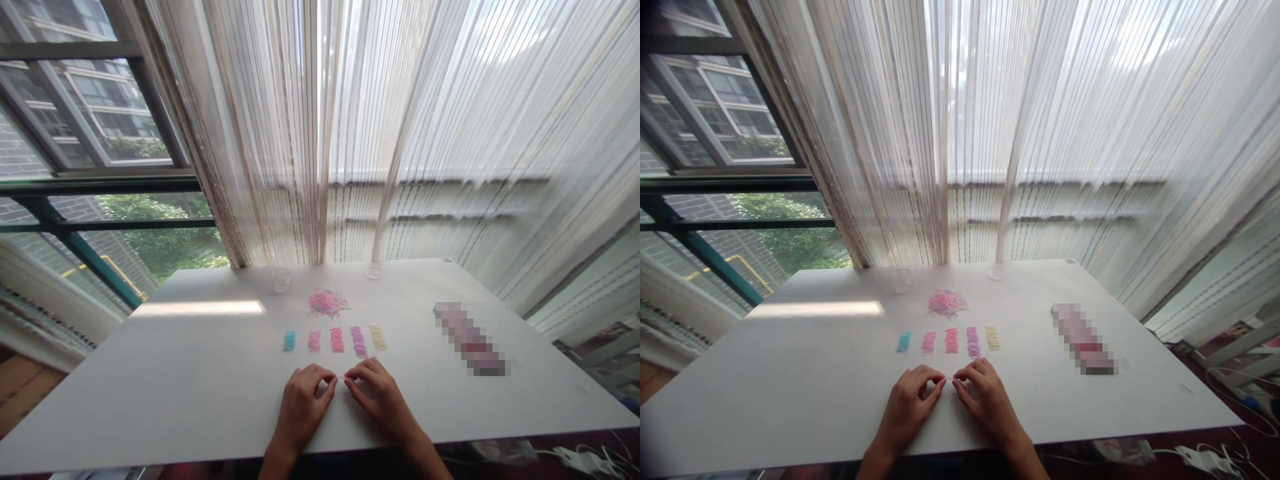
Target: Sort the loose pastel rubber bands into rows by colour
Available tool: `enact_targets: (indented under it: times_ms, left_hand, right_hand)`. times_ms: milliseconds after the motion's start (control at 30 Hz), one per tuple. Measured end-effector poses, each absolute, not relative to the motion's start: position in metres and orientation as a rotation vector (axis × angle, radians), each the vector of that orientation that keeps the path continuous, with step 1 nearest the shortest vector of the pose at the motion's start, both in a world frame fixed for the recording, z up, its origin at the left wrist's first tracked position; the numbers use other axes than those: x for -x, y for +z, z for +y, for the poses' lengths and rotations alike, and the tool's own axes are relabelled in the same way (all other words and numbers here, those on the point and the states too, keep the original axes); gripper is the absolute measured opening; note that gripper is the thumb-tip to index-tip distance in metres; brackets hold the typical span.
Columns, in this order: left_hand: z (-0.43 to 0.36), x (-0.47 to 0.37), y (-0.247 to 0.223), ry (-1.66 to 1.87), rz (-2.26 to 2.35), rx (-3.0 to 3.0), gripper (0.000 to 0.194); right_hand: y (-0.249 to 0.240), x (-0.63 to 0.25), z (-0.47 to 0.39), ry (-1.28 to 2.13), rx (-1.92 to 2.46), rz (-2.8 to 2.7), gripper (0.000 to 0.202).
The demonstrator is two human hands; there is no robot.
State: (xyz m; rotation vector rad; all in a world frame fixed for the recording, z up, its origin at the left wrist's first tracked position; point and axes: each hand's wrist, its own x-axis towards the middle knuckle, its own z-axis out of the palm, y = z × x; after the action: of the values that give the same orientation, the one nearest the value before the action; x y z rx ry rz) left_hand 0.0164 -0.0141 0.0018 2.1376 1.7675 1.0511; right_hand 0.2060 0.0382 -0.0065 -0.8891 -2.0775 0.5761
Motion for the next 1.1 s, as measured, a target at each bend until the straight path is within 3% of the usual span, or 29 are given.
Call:
enact_targets:
  times_ms: [300,500,1100]
  left_hand:
    - [-0.006,0.031,0.023,1.189,1.959,-2.042,0.029]
    - [0.014,0.041,0.029,1.023,1.981,-1.993,0.018]
    - [0.018,0.036,0.012,0.986,2.085,-1.925,0.019]
  right_hand:
    - [-0.007,-0.207,0.037,0.611,0.919,-2.058,0.012]
    - [-0.003,-0.206,0.036,0.622,0.942,-2.068,0.010]
    - [-0.005,-0.205,0.038,0.654,0.963,-2.074,0.014]
